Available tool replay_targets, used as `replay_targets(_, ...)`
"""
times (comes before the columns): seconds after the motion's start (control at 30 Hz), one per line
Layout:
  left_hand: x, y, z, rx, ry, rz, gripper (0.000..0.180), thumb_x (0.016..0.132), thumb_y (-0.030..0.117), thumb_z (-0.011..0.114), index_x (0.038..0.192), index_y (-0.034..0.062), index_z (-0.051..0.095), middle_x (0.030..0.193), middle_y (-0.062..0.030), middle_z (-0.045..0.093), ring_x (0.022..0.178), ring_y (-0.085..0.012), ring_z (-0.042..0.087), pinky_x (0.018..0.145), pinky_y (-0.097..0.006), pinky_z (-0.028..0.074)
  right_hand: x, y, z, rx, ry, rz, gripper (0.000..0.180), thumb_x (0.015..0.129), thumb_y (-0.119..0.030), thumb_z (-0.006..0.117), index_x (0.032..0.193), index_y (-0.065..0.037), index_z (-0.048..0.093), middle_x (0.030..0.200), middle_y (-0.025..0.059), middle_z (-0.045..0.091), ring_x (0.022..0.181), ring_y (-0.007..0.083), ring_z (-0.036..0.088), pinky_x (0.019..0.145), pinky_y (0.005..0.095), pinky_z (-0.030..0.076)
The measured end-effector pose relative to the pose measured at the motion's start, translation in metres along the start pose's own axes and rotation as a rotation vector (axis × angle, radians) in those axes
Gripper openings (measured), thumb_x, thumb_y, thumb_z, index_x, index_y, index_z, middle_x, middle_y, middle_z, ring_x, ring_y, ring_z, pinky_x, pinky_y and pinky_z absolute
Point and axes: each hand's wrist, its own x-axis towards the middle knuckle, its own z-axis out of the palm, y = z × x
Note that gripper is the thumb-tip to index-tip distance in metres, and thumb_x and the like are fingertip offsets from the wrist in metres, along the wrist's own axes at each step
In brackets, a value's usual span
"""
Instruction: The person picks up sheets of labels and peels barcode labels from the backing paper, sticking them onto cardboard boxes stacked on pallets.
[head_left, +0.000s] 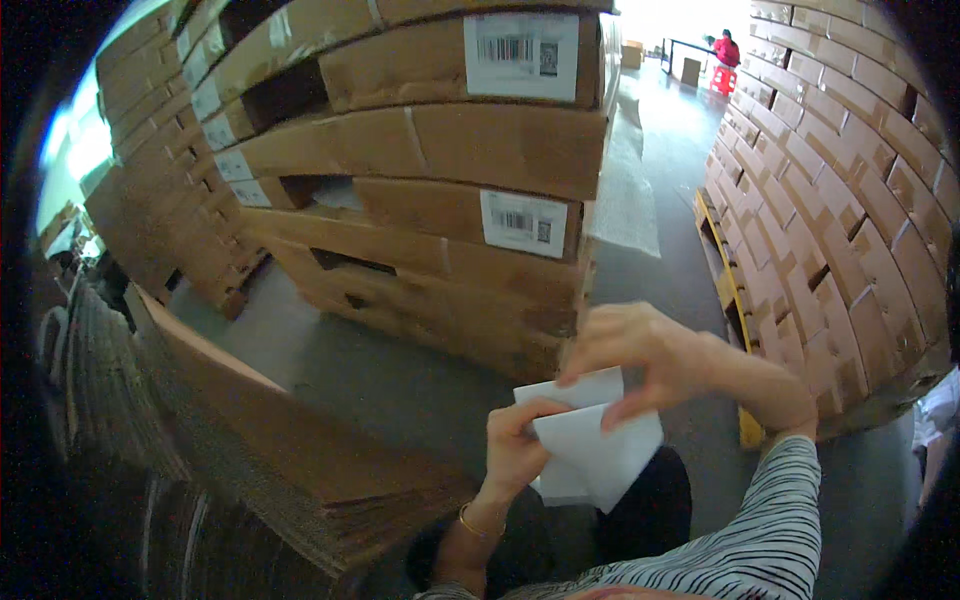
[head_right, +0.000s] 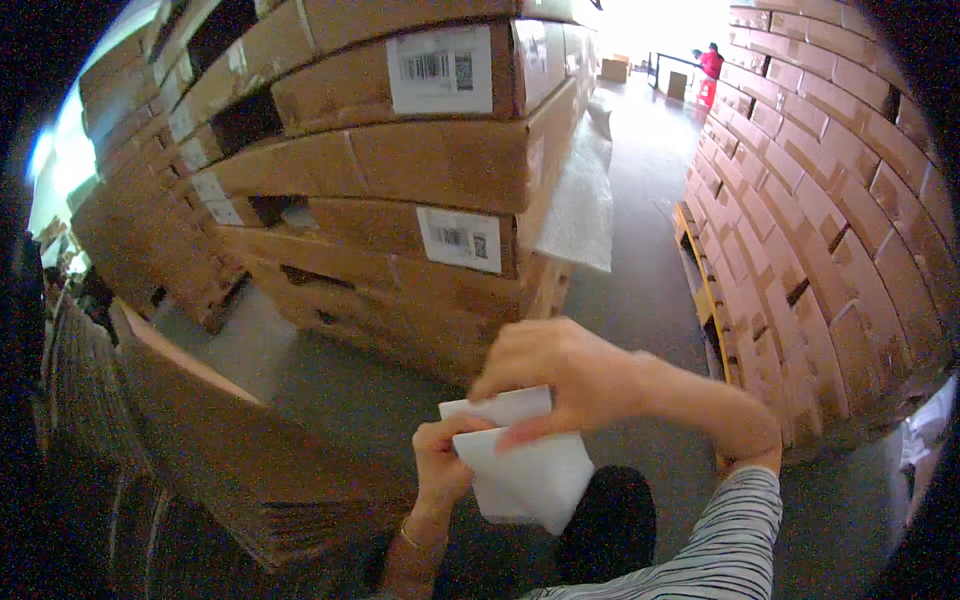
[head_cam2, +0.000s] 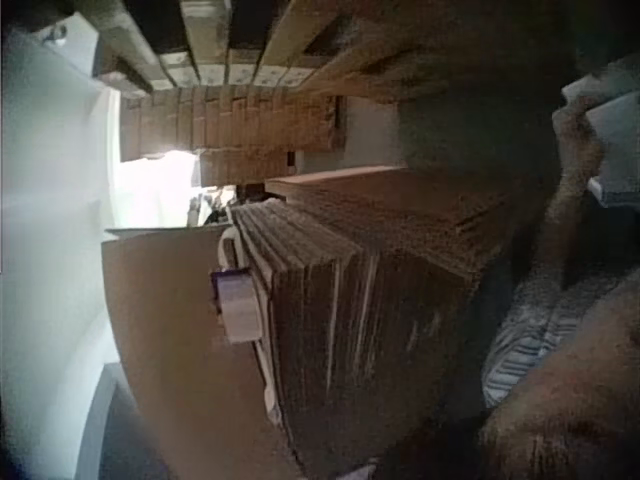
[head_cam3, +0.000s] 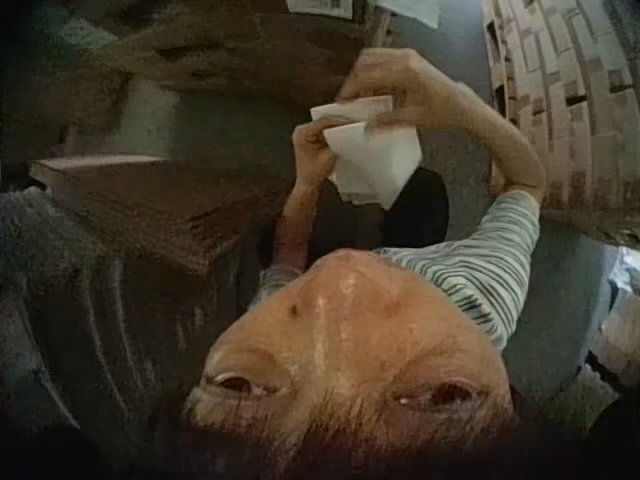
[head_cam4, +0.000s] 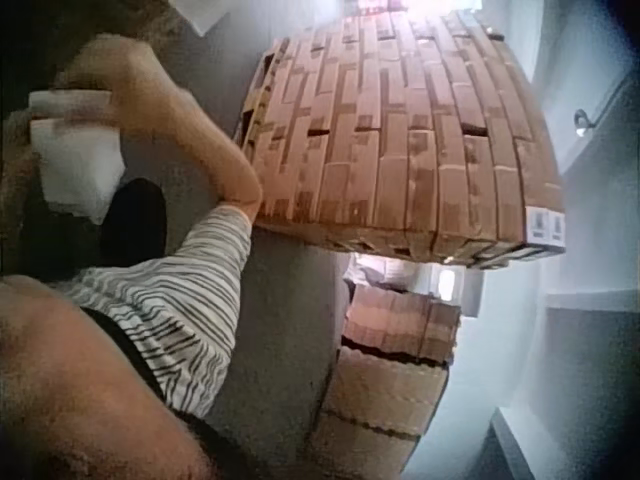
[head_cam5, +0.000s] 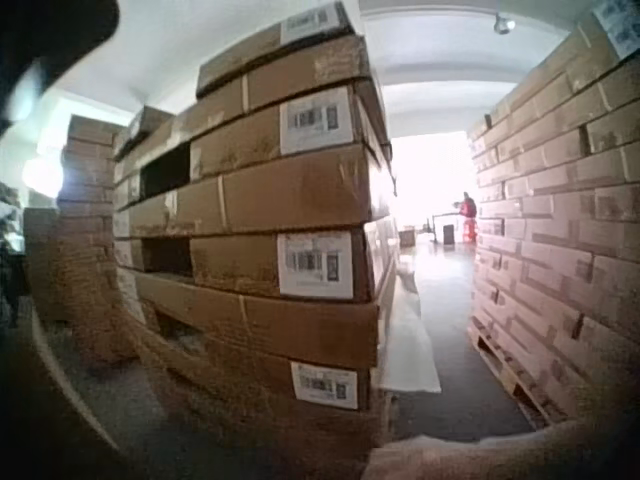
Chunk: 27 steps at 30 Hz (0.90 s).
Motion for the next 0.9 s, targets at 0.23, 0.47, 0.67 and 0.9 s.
replay_targets(0.23,-0.008,0.005,0.007,0.079,0.287,-0.007,0.015,0.075,0.004,0.068,0.089,-0.0001,0.069,0.073,-0.0050,0.068,0.068,-0.0071,0.062,0.061,-0.024,0.049,-0.018,0.003,0.007,-0.290,0.103,-0.117,0.018,0.081,-0.026,0.071,0.085,-0.010,0.063,0.079,0.0051,0.056,0.078,0.0242,0.056,0.069,0.0370,0.044)
replay_targets(0.47,-0.016,-0.014,0.021,0.285,0.176,-0.095,0.022,0.073,-0.001,0.068,0.095,0.0019,0.071,0.074,-0.0078,0.069,0.068,-0.0083,0.063,0.062,-0.024,0.049,-0.042,-0.001,-0.026,-0.073,0.263,-0.149,0.019,0.083,-0.027,0.069,0.087,-0.009,0.065,0.081,0.0040,0.060,0.079,0.0236,0.059,0.071,0.0364,0.046)
replay_targets(0.67,-0.004,0.010,0.028,0.420,0.292,-0.016,0.019,0.074,-0.002,0.069,0.093,0.0002,0.070,0.076,-0.0077,0.070,0.070,-0.0082,0.063,0.064,-0.024,0.050,-0.072,0.039,-0.005,0.243,0.250,0.018,0.033,0.080,-0.036,0.072,0.093,-0.007,0.065,0.082,0.0052,0.064,0.079,0.0205,0.063,0.071,0.0348,0.050)
replay_targets(0.9,0.000,0.020,0.035,0.512,0.407,-0.041,0.012,0.075,-0.002,0.067,0.088,-0.0026,0.068,0.074,-0.0067,0.070,0.071,-0.0077,0.063,0.062,-0.024,0.049,-0.087,0.053,0.053,0.443,0.306,0.452,0.042,0.075,-0.022,0.080,0.104,-0.006,0.055,0.080,0.0051,0.063,0.073,0.0138,0.060,0.065,0.0284,0.049)
